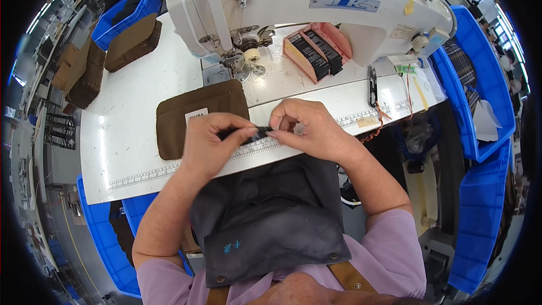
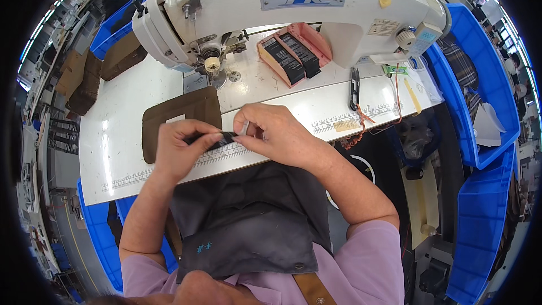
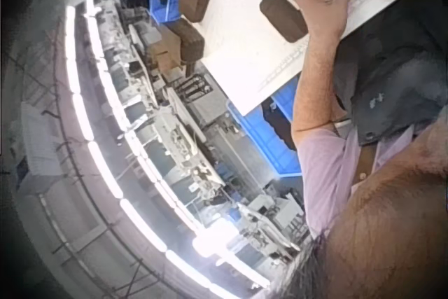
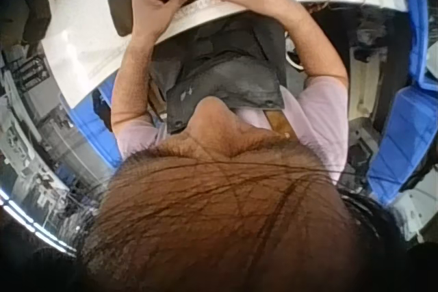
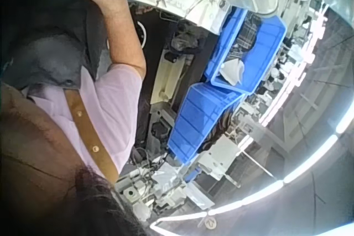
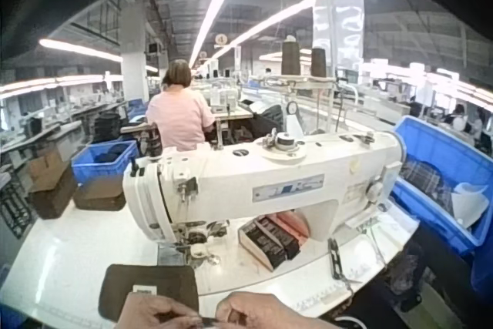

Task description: The person sews fabric pieces with a sewing machine, takes tags from a container, and stitches the tags onto the fabric pieces.

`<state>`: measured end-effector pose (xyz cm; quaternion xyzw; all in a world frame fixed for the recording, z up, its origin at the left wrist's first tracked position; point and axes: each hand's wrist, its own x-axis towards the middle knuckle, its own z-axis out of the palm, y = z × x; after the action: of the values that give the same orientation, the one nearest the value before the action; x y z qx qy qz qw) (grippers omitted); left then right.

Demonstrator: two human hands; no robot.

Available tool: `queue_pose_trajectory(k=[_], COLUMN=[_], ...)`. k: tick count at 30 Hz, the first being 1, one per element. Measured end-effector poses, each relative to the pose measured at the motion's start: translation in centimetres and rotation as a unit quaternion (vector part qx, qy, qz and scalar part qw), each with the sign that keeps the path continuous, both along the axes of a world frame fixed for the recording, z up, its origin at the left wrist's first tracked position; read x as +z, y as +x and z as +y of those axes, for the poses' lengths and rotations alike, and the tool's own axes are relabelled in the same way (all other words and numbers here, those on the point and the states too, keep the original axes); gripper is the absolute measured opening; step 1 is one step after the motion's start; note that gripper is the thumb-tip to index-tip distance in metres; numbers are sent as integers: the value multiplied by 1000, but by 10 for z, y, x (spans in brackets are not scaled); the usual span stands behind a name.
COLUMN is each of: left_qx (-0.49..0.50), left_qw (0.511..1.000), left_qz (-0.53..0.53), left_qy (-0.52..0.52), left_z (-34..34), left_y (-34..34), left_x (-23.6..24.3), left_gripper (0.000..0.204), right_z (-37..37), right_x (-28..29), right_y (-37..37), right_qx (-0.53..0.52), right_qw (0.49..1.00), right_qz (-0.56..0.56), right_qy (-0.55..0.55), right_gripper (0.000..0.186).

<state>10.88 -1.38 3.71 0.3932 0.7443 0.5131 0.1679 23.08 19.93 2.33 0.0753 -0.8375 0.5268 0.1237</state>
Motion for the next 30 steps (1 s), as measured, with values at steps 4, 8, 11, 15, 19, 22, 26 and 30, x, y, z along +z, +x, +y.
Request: queue_pose_trajectory(k=[4, 8, 11, 15, 19, 22, 26, 30], left_qx=[48, 50, 42, 38, 39, 32, 33, 19], left_qw=[996, 987, 981, 983, 983, 984, 978, 981], left_qz=[-17, -58, -37, -28, -33, -22, -43, -44], left_qy=[-72, -140, -185, -176, -178, -176, -203, -190], left_z=[-6, 6, 17, 20, 19, 20, 20, 22], left_y=[-48, -83, -86, -88, -93, -93, -93, -93], left_x=[9, 3, -3, -11, -17, -15, -8, -7], left_gripper=[13, 15, 16, 15, 18, 17, 17, 16], right_z=[-4, -7, -11, -10, -7, -5, 0, 2], right_x=[-1, -9, -15, -14, -15, -13, -9, -6], right_y=[-28, -42, -41, -39, -42, -44, -47, -49], right_qx=[-20, 1, 12, 8, 15, 20, 31, 37], right_qw=[983, 933, 932, 934, 936, 940, 948, 959], right_qz=[83, 155, 185, 170, 163, 148, 124, 94], right_qy=[163, 324, 311, 315, 311, 308, 291, 265], right_gripper=[20, 17, 20, 17, 17, 16, 12, 11])
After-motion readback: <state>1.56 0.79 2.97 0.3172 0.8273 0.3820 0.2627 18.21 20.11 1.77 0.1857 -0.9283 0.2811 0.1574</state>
